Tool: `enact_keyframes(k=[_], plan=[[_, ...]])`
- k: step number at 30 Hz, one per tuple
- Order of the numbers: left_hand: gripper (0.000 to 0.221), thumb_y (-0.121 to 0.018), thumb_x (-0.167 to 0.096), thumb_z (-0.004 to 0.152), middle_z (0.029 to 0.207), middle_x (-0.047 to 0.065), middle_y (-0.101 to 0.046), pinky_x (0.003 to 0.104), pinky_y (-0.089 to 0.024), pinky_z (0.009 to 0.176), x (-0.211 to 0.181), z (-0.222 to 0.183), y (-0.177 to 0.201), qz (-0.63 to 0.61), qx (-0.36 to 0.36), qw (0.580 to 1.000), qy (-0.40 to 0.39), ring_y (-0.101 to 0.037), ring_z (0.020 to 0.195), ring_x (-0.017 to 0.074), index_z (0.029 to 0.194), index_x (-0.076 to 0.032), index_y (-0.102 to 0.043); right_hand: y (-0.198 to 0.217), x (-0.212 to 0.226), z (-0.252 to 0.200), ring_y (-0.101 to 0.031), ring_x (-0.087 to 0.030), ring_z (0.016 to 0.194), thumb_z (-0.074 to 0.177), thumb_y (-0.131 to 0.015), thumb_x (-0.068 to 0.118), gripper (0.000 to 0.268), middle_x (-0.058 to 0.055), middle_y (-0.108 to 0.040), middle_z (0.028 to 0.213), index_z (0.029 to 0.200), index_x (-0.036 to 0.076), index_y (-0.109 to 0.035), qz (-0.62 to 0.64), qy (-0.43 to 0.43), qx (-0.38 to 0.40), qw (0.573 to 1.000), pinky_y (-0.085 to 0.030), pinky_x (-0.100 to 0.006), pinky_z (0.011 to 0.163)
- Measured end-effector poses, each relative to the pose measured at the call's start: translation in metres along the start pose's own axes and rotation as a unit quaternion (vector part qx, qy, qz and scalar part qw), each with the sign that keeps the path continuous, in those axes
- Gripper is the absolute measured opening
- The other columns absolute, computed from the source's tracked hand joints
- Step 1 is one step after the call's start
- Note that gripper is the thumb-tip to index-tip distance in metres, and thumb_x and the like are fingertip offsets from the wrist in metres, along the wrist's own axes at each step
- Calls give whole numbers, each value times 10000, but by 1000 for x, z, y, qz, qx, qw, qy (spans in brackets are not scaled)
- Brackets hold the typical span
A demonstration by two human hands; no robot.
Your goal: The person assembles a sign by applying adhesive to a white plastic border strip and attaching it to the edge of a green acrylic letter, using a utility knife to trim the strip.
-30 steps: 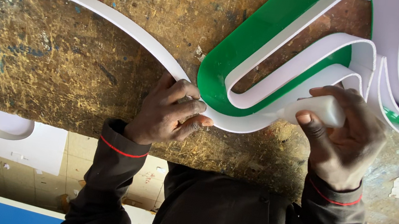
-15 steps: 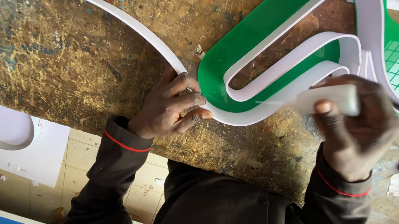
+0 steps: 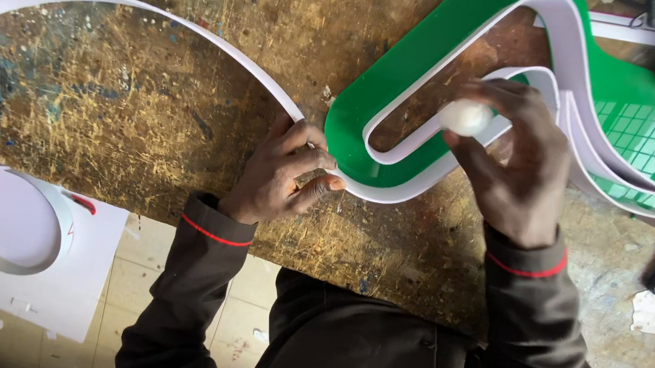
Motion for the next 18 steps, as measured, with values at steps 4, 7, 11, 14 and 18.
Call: enact_keyframes(k=[4, 7, 11, 14, 18], plan=[[254, -750, -256, 1103, 1069, 125, -599, 515, -489, 950, 7, -3, -5, 9, -8, 1000, -10, -601, 965, 338, 1015, -18, -756, -13, -12, 16, -761, -404, 1258, 995, -838, -142, 393, -223, -797, 1356, 1364, -38, -754, -81, 16, 1, 997, -578, -513, 1097], [238, -798, -415, 1085, 1092, 50, -637, 477, -529, 817, 15, -13, -9, 6, -30, 1000, 0, -575, 962, 363, 1034, -184, -777, -21, -25, 13, -779, -494, 1077, 919, -845, -122, 428, -210, -803, 1125, 1323, 14, -802, -88, 59, -12, 994, -571, -604, 1039], [180, -795, -230, 1095, 1095, 100, -595, 508, -471, 921, 0, -7, -3, 20, -12, 1000, -10, -547, 984, 330, 1061, -64, -736, -33, -32, 11, -740, -398, 1064, 992, -781, -18, 294, -176, -792, 1187, 1266, 27, -687, -154, 52, -26, 986, -529, -554, 1028], [132, -812, -189, 1080, 1095, 96, -614, 507, -450, 921, -2, -7, -4, 34, -18, 999, -14, -550, 976, 324, 1082, -87, -728, -34, -23, 12, -686, -420, 1154, 939, -724, 11, 287, -189, -757, 1182, 1219, -9, -666, -190, 88, -65, 976, -509, -601, 1090], [155, -747, -232, 1120, 1068, 101, -606, 512, -458, 942, -15, -10, -2, 45, -39, 998, -3, -556, 973, 338, 1068, -87, -755, -35, -18, 13, -560, -414, 1118, 903, -746, 64, 305, -162, -671, 1175, 1198, 2, -700, -228, 93, -77, 966, -459, -559, 949]])
Point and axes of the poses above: each hand's wrist, its own z-axis towards the middle knuckle, its own y-axis out of the back of the hand, x = y × z, the point moved 5 cm from there along z, towards the middle knuckle
